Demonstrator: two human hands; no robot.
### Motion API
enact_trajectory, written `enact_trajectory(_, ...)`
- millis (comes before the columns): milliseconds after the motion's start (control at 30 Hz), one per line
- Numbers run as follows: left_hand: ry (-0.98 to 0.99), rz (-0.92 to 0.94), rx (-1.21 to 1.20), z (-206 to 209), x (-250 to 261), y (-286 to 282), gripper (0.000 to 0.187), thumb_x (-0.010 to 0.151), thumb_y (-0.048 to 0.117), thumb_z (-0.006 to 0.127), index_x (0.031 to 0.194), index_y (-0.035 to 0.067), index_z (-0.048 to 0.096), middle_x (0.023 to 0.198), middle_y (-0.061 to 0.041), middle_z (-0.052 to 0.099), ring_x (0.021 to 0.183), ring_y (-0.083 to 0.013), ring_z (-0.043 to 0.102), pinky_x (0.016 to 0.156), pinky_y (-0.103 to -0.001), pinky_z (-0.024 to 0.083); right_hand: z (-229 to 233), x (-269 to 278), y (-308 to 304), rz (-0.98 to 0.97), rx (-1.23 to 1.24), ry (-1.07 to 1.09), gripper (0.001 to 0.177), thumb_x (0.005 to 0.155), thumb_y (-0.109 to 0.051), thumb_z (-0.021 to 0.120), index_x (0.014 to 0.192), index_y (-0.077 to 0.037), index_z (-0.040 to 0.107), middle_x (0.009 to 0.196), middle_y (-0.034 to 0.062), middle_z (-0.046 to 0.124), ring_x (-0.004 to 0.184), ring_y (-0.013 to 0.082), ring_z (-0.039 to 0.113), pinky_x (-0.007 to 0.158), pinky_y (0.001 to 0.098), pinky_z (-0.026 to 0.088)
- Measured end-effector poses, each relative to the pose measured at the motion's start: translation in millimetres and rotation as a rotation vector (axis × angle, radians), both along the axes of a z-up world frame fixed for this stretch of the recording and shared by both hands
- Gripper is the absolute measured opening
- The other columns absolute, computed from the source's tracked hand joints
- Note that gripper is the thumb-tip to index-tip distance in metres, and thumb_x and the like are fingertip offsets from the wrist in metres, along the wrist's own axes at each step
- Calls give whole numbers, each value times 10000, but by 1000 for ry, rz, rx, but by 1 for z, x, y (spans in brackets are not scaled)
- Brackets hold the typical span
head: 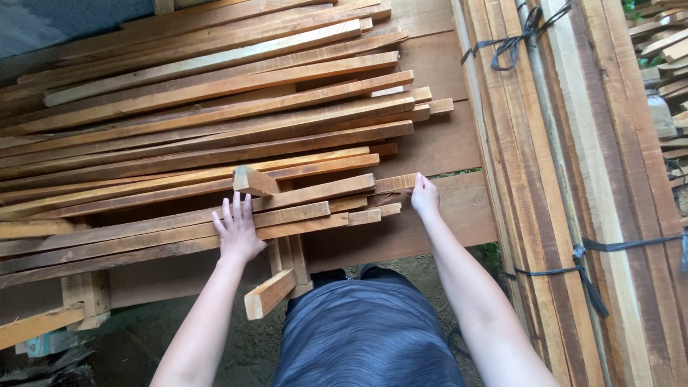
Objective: Organizing wooden slats and securing them into bundles using plastic straps.
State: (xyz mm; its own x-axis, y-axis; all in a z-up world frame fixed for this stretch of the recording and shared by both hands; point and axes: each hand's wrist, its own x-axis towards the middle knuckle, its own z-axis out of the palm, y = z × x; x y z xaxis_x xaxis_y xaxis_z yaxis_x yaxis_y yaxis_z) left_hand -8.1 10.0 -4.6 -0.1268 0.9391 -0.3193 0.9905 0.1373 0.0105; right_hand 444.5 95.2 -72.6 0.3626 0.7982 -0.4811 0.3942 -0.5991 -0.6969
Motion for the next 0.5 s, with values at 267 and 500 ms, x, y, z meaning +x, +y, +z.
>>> enact_trajectory(267, 16, -40, 3, -9, -2, -1, 1396, 504, 351, 921, 1641, 202, 126, 1704, -102, 104, 1551, -419, 110, 1222, -711, 93, -36, -9, -1, 196, 6, 6, 495, 1069, -453, 416, 1372, -148, 662, 1315, 183, 672, 1302, 366, 569, 1125, 516, 416)
enact_trajectory(500, -12, -43, 2, -4, 1, -2, 1411, 479, 388, 949, 1630, 192, 156, 1691, -105, 145, 1545, -431, 134, 1228, -715, 111, -16, -4, -5, 262, 21, 70, 557, 1072, -395, 407, 1450, -23, 577, 1393, 274, 606, 1337, 424, 538, 1173, 529, 362)
